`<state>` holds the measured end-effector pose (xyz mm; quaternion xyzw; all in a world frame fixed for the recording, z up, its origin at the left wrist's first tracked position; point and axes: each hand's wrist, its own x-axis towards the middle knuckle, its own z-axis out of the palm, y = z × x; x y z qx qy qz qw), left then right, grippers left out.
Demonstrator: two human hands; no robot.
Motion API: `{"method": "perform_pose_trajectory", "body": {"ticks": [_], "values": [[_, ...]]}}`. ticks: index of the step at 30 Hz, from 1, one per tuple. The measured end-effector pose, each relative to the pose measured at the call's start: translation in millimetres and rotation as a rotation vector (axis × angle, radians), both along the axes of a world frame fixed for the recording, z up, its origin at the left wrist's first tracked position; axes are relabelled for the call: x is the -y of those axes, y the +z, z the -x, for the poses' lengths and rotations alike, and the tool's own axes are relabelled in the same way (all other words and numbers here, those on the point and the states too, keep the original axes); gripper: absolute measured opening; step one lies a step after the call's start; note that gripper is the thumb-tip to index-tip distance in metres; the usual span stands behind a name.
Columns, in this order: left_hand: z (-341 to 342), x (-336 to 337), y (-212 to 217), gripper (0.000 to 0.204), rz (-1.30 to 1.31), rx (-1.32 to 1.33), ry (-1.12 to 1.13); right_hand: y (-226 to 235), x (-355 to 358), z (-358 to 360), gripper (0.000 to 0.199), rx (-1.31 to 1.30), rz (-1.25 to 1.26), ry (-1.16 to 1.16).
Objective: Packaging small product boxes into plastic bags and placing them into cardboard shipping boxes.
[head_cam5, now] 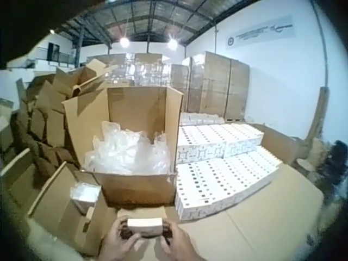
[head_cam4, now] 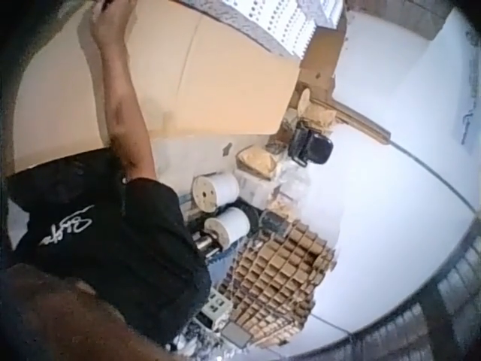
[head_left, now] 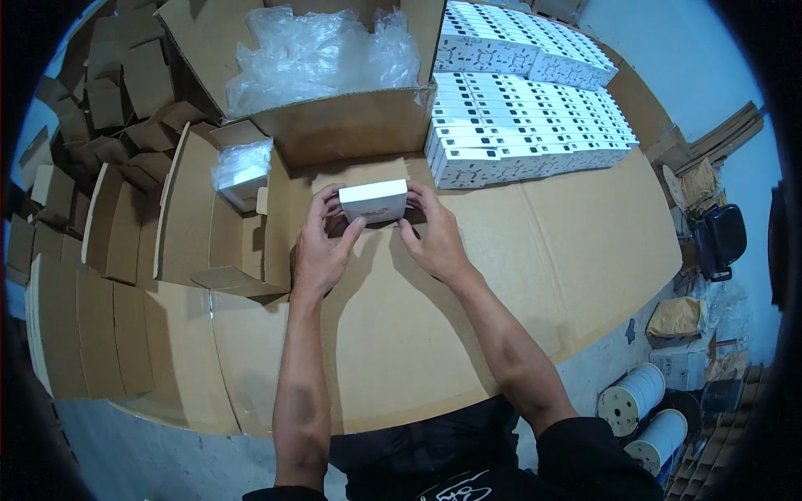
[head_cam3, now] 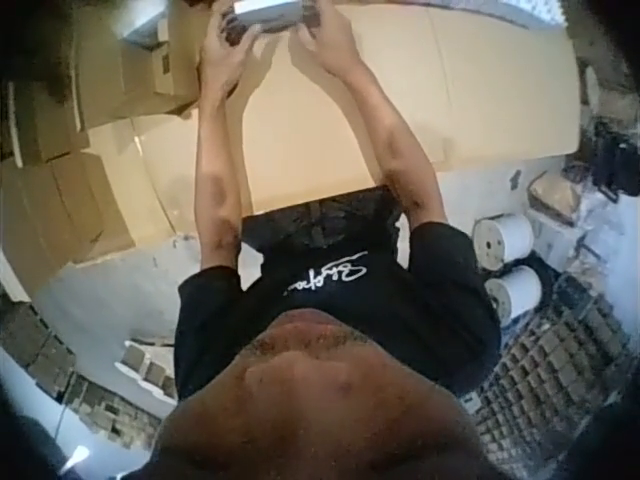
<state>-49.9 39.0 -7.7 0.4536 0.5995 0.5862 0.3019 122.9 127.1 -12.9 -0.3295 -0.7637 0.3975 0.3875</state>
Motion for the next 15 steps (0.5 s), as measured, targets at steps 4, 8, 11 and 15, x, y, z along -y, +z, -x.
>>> {"method": "perform_pose_trajectory", "body": {"ticks": [4,8,11,15], "values": [[0.5,2.4,12.2,0.041,-0.152,-0.133,0.203,-4.1,2.7,-5.5,0.049,0.016,-0.101,-0.054],[-0.9,-5.6,50.5,0.032,-0.25,-0.515,0.295,0.3,7.6,-9.7,0.047,0.054,-0.077,-0.137],[-1.7,-46.6,83.6,0.024,-0.353,-0.509,0.344,-10.2,6.0,-11.2,0.041,0.004,-0.094,-0.162],[17.5,-116.2,121.6,0.016,-0.43,-0.566,0.393,-3.5,9.9,-9.7,0.035,-0.011,-0.088,-0.201]]}}
